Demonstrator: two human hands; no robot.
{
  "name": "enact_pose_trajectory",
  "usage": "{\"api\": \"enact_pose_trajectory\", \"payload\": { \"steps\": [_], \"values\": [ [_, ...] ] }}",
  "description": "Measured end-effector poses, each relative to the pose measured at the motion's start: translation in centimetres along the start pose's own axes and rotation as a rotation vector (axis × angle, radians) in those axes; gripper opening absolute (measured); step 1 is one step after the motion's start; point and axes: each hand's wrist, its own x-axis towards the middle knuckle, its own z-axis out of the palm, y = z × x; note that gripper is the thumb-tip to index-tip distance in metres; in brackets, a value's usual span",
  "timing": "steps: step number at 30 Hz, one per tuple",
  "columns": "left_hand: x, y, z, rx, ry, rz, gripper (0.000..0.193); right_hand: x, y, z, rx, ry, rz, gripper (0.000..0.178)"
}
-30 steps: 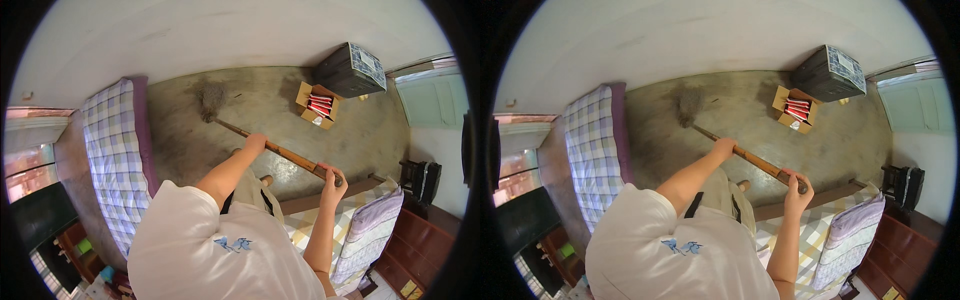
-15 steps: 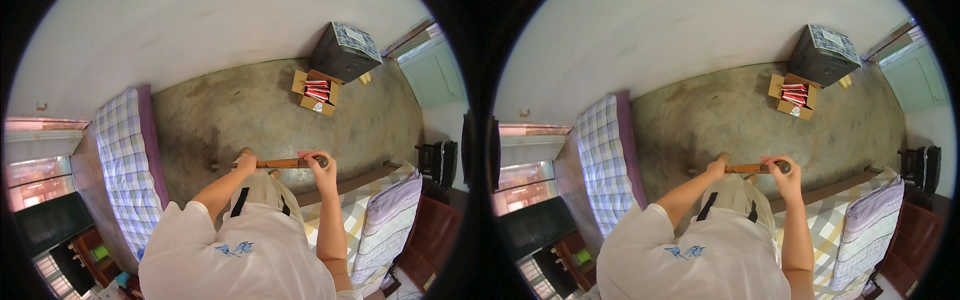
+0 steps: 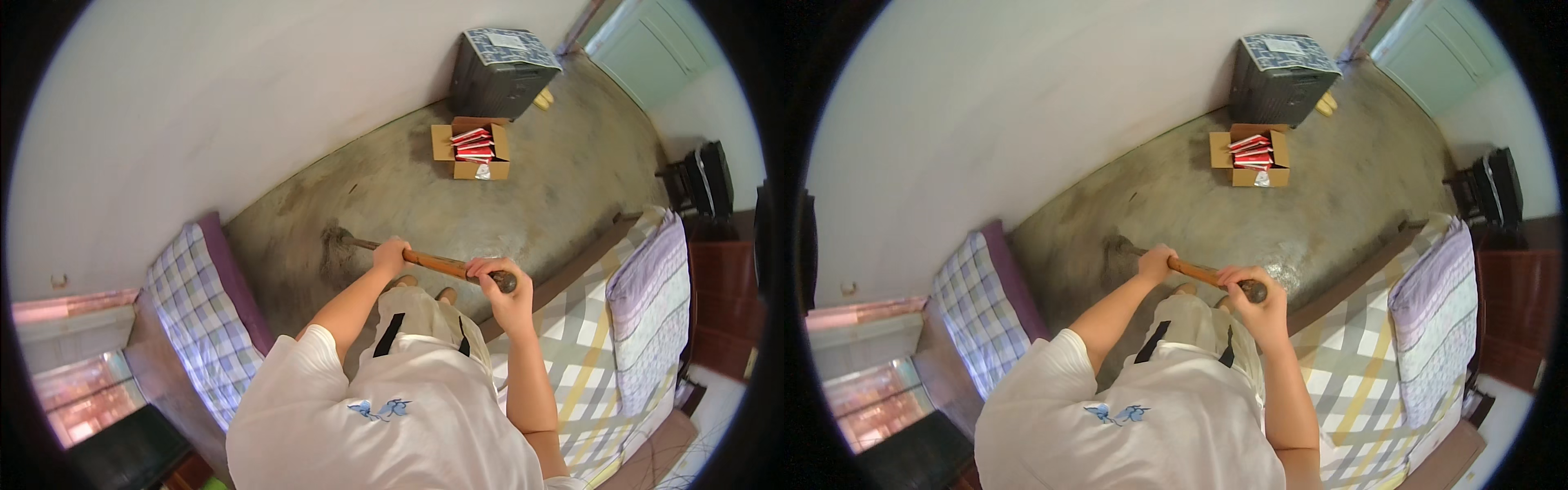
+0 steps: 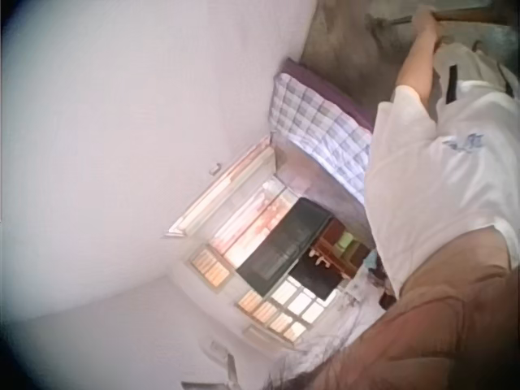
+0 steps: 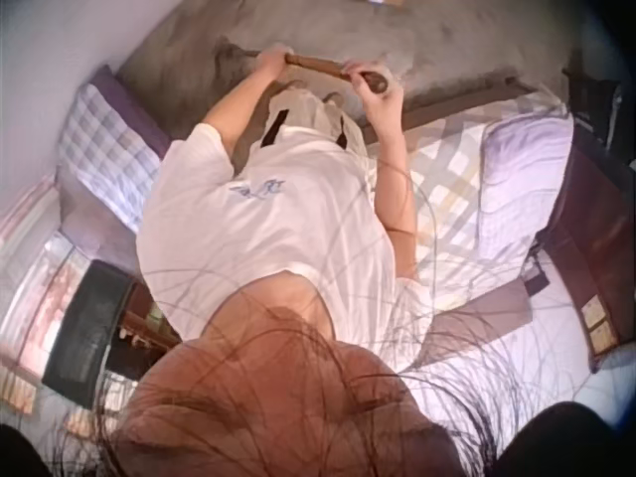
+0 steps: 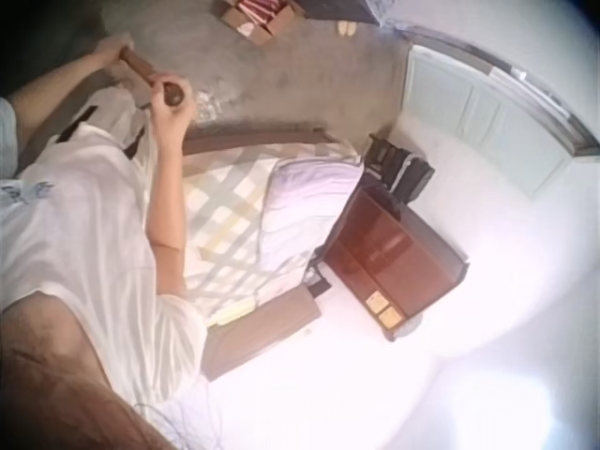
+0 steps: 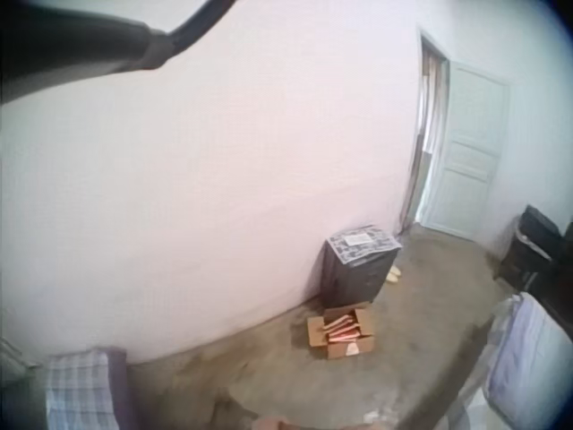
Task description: The person mops the floor of a bedroom using a string mop. They move around furniture, including a bed and a suitcase, and briefly pick up a pair of slippers to clean underneath them before placing them back down.
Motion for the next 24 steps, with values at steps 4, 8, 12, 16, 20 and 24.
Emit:
{"api": "enact_pose_trajectory", "payload": {
  "steps": [4, 8, 12, 16, 20, 24],
  "values": [
    [3.3, 1.6, -1.2, -0.045, -0.022, 0.162, 0.012, -1.3, 0.2, 1.2, -0.032, 0.185, -0.034, 0.006],
    [5.0, 4.5, 0.9, 0.03, -0.185, 0.299, 0.013, -4.9, 0.7, 1.3, -0.029, 0.456, -0.06, 0.007],
    [2.3, 7.8, 5.1, 0.15, -0.435, 0.473, 0.017, -11.5, 0.2, 1.1, -0.009, 0.797, 0.002, 0.006],
    [-3.6, 12.2, 8.1, 0.214, -0.659, 0.668, 0.019, -20.1, 1.1, 2.2, -0.008, 1.126, -0.015, 0.005],
    [-9.5, 13.5, 11.8, 0.272, -0.758, 0.856, 0.015, -27.1, 1.1, 6.7, -0.026, 1.381, -0.022, 0.005],
    [-15.4, 13.8, 15.2, 0.286, -0.836, 1.026, 0.013, -32.5, 1.4, 13.0, -0.094, 1.601, -0.022, 0.005]
  ]
}}
